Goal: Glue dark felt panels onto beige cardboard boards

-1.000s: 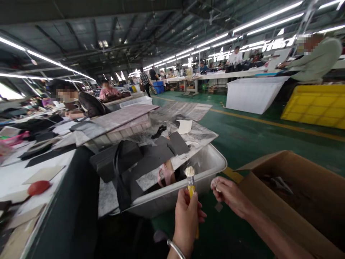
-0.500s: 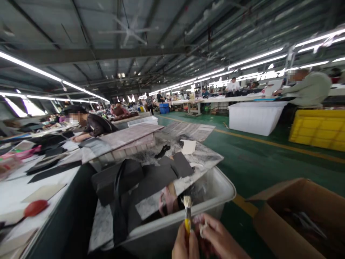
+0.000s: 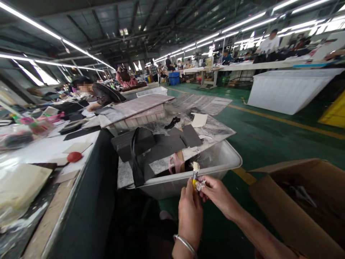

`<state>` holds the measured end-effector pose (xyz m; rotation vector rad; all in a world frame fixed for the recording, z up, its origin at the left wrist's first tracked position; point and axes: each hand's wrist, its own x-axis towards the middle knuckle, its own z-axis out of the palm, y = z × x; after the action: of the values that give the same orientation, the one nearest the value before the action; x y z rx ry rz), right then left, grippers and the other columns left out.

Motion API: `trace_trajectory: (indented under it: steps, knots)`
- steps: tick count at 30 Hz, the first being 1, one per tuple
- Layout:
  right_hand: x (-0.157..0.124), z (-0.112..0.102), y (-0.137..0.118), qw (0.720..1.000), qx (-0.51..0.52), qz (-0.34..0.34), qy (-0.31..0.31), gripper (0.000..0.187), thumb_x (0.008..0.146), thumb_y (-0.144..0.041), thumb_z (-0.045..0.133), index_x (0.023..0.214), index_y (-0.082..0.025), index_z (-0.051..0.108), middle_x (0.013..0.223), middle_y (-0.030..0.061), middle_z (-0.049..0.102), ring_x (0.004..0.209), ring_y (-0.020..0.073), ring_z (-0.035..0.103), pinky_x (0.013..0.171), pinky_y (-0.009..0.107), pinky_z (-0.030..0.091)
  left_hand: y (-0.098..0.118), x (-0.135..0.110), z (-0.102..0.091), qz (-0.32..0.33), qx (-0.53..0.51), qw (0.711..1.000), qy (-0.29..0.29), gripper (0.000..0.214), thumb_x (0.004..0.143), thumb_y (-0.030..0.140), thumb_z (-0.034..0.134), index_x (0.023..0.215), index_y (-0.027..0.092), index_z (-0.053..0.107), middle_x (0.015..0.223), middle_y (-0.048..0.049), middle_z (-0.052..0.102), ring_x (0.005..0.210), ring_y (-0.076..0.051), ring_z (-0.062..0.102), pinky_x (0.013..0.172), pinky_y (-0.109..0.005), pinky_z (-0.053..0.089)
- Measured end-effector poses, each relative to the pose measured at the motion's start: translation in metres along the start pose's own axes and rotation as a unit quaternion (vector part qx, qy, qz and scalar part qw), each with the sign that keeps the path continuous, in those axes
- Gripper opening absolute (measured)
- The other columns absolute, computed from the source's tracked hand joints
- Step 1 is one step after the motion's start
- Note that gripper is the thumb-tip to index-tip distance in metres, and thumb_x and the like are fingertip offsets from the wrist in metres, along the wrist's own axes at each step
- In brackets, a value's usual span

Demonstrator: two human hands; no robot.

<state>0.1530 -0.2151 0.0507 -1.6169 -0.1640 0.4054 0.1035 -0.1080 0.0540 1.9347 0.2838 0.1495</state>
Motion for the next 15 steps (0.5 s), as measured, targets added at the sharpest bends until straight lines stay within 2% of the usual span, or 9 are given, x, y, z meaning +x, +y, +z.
trace_trajectory:
  steps: [5, 8, 11, 13, 15]
  knots:
    - [0.001, 0.001, 0.007, 0.996, -0.089, -0.032, 0.003, 0.017, 0.073, -0.035, 0.049, 0.075, -0.019, 0.050, 0.052, -0.0057, 0.047, 0.046, 0.0095, 0.047, 0.044, 0.021, 0.039, -0.004, -0.005, -0.001, 0.016, -0.007, 1.000, 0.008, 0.038, 0.082, 0.021, 0.040, 0.116, 0.015, 0.057, 0.095, -0.0154, 0.061, 0.087, -0.026, 0.058, 0.082, -0.034, 0.043]
    - [0.002, 0.006, 0.017, 0.986, -0.143, -0.069, 0.046, 0.010, 0.072, -0.030, 0.047, 0.071, -0.020, 0.047, 0.053, -0.0058, 0.044, 0.048, 0.0092, 0.045, 0.046, 0.021, 0.037, -0.009, -0.006, 0.001, 0.012, -0.023, 1.000, 0.003, 0.038, 0.081, 0.020, 0.041, 0.116, 0.015, 0.057, 0.100, -0.0160, 0.062, 0.092, -0.026, 0.059, 0.085, -0.034, 0.043]
    - [0.010, 0.007, 0.035, 0.965, -0.207, -0.126, 0.104, 0.008, 0.070, -0.025, 0.047, 0.064, -0.020, 0.044, 0.057, -0.0047, 0.045, 0.054, 0.0090, 0.043, 0.052, 0.021, 0.036, -0.016, -0.008, 0.006, -0.008, -0.037, 0.999, 0.004, 0.037, 0.081, 0.020, 0.041, 0.113, 0.013, 0.058, 0.105, -0.0171, 0.063, 0.098, -0.027, 0.058, 0.088, -0.035, 0.041]
    - [0.016, 0.001, 0.050, 0.960, -0.222, -0.113, 0.130, 0.009, 0.069, -0.026, 0.048, 0.063, -0.020, 0.045, 0.055, -0.0049, 0.044, 0.053, 0.0091, 0.043, 0.051, 0.021, 0.035, -0.022, -0.010, 0.008, -0.018, -0.046, 0.999, 0.001, 0.035, 0.080, 0.020, 0.043, 0.111, 0.013, 0.058, 0.110, -0.0168, 0.061, 0.105, -0.026, 0.056, 0.091, -0.034, 0.039]
    - [0.021, -0.009, 0.063, 0.968, -0.197, -0.047, 0.146, 0.011, 0.068, -0.031, 0.048, 0.065, -0.020, 0.046, 0.050, -0.0061, 0.043, 0.046, 0.0091, 0.043, 0.045, 0.021, 0.033, -0.027, -0.011, 0.008, -0.045, -0.043, 0.998, 0.005, 0.033, 0.079, 0.020, 0.045, 0.109, 0.012, 0.056, 0.109, -0.0157, 0.062, 0.102, -0.024, 0.056, 0.089, -0.033, 0.040]
